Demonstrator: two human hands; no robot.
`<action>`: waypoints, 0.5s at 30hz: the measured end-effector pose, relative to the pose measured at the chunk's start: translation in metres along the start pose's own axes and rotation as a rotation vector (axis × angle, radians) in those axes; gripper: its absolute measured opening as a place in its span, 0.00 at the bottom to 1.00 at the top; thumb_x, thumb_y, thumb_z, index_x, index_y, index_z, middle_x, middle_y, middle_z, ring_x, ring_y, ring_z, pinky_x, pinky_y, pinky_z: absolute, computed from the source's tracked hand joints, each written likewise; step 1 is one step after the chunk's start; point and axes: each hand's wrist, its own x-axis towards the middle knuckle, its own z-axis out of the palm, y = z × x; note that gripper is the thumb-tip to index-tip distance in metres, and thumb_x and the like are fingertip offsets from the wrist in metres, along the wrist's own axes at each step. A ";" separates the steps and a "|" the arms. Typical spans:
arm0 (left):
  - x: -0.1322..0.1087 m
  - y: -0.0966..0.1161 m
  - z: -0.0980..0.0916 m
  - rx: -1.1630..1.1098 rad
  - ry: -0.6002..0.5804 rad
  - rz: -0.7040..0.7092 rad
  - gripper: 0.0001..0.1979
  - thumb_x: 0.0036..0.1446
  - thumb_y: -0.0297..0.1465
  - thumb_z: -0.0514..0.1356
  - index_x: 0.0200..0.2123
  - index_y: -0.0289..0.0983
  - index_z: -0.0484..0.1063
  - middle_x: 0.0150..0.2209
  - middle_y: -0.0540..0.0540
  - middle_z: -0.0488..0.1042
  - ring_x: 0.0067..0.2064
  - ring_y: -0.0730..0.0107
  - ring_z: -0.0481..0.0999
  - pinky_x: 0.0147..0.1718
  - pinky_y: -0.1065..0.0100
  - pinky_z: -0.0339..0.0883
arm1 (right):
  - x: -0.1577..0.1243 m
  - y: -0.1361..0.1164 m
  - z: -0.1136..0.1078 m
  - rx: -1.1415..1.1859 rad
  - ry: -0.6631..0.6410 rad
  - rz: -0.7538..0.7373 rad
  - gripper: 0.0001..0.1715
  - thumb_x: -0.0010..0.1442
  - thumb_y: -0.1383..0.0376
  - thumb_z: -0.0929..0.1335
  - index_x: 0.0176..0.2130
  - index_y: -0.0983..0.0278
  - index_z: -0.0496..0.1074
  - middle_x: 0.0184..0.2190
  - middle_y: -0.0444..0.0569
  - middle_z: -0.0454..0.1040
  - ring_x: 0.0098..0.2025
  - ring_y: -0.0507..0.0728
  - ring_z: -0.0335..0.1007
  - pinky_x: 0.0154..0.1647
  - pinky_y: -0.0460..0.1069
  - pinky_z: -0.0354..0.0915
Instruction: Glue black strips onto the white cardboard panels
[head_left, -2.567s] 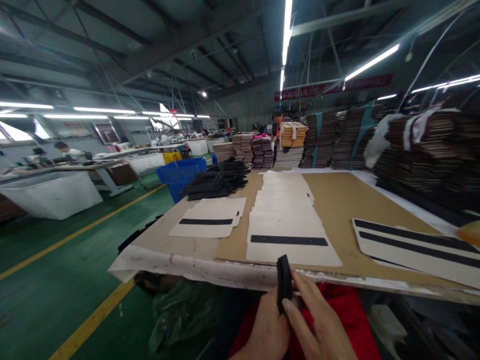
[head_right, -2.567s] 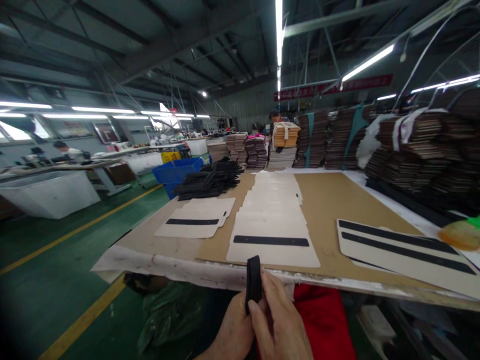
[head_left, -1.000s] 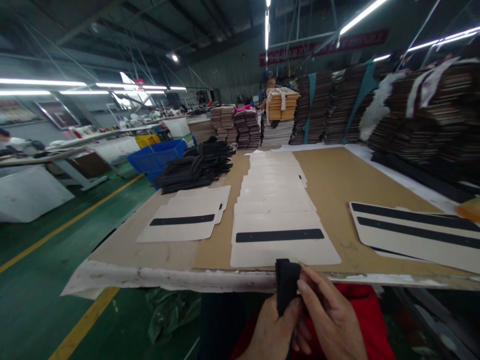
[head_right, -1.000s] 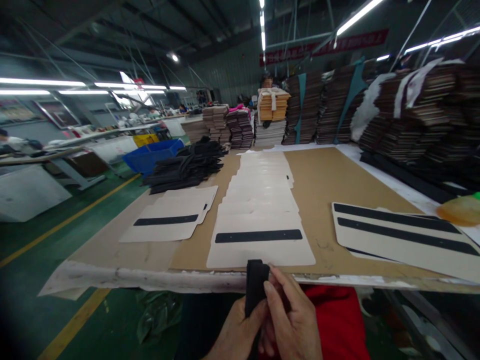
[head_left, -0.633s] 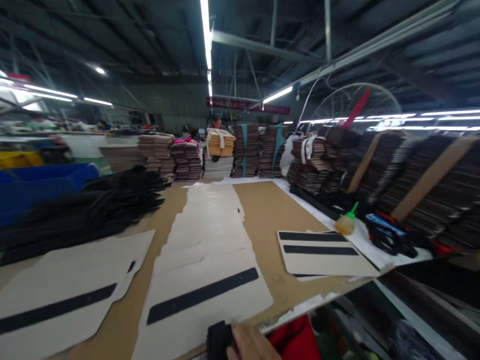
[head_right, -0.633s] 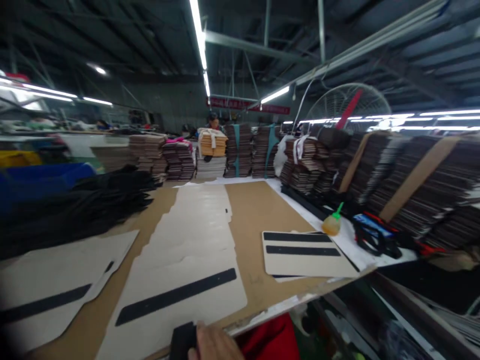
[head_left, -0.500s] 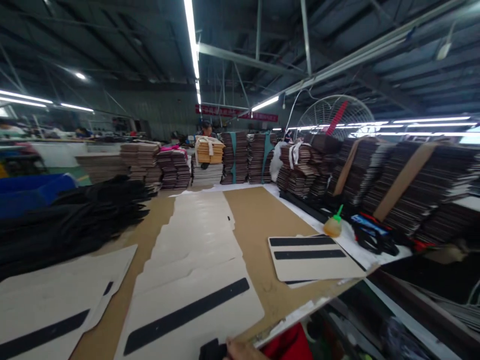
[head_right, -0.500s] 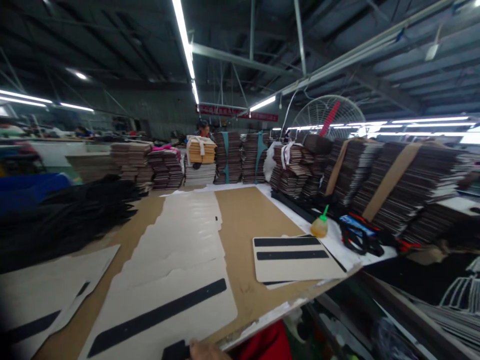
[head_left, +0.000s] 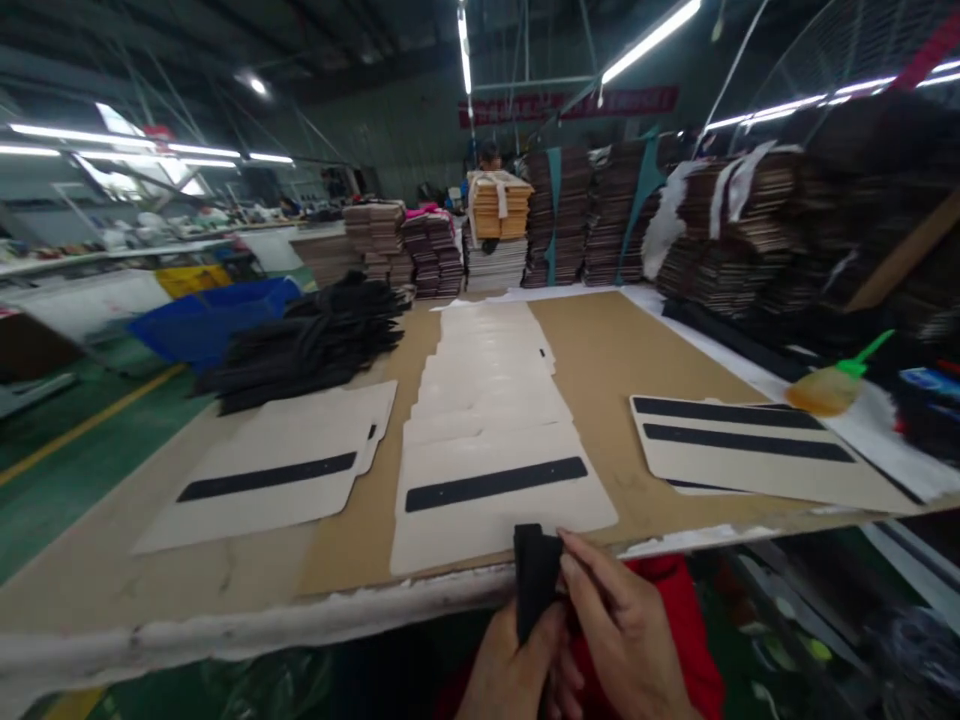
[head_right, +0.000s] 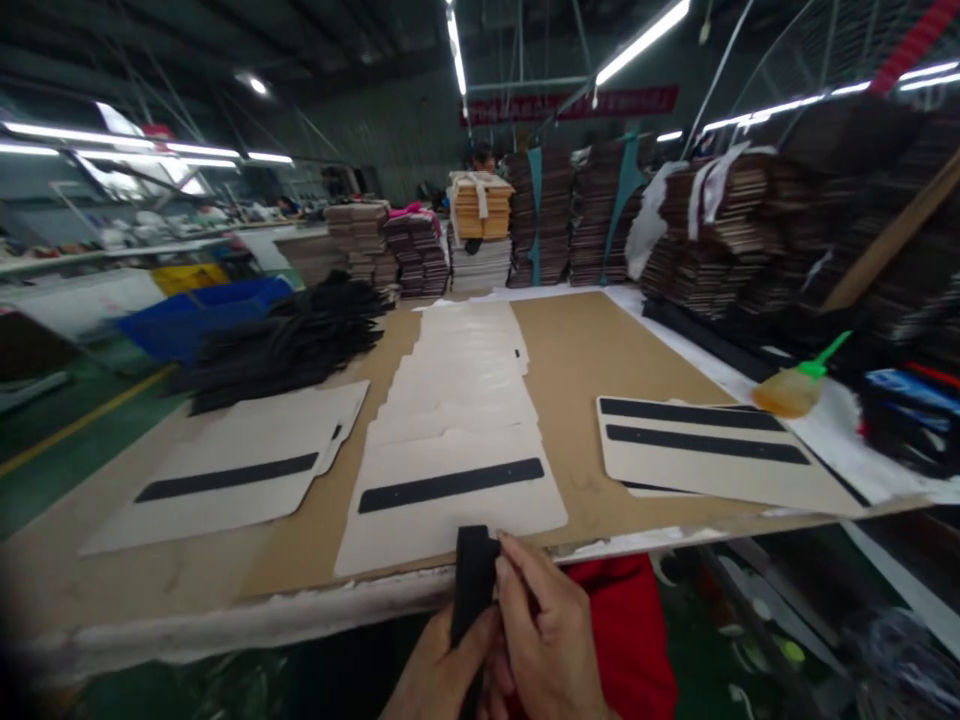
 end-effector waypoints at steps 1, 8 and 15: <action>0.000 0.000 0.001 -0.010 -0.002 0.007 0.33 0.56 0.60 0.51 0.38 0.33 0.69 0.20 0.49 0.71 0.20 0.71 0.69 0.20 0.72 0.59 | -0.001 0.002 0.001 -0.026 0.005 -0.028 0.19 0.64 0.57 0.65 0.49 0.62 0.78 0.47 0.53 0.79 0.46 0.59 0.78 0.50 0.50 0.72; 0.002 -0.003 0.003 -0.085 0.022 0.041 0.35 0.53 0.62 0.52 0.37 0.32 0.69 0.19 0.49 0.70 0.19 0.72 0.69 0.18 0.73 0.57 | -0.004 -0.003 0.004 -0.022 0.057 -0.071 0.13 0.58 0.56 0.70 0.40 0.59 0.79 0.43 0.53 0.80 0.45 0.62 0.77 0.47 0.53 0.74; -0.002 0.002 -0.001 -0.111 -0.016 0.039 0.34 0.51 0.62 0.55 0.32 0.33 0.70 0.20 0.49 0.68 0.19 0.74 0.68 0.18 0.74 0.57 | -0.015 -0.016 0.007 0.523 -0.315 0.518 0.22 0.56 0.45 0.69 0.34 0.61 0.72 0.12 0.38 0.64 0.12 0.52 0.62 0.13 0.46 0.62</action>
